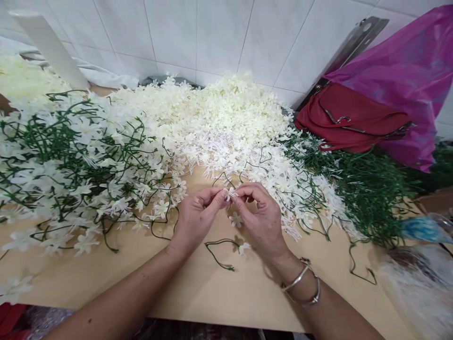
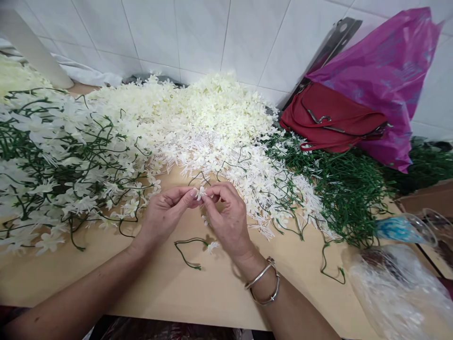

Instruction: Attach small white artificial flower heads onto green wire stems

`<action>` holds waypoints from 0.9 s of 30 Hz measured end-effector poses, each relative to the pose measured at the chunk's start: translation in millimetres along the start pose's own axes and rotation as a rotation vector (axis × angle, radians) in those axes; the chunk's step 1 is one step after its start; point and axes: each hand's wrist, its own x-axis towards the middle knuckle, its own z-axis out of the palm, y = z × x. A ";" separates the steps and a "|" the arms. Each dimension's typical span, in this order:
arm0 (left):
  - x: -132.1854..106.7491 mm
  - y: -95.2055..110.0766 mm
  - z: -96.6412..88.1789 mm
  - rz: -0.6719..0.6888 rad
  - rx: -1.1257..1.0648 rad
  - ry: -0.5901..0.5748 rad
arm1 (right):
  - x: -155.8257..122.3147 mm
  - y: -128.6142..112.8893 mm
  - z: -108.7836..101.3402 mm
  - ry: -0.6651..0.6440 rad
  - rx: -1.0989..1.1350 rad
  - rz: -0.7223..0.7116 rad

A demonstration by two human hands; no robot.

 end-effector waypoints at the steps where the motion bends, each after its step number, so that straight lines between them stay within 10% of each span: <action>1: -0.4 -0.7 0.0 0.016 0.030 -0.014 | -0.1 -0.2 1.0 0.010 -0.017 -0.006; 27: 0.2 -6.2 1.1 0.166 0.057 0.000 | 4.3 3.3 -2.8 -0.081 0.213 0.122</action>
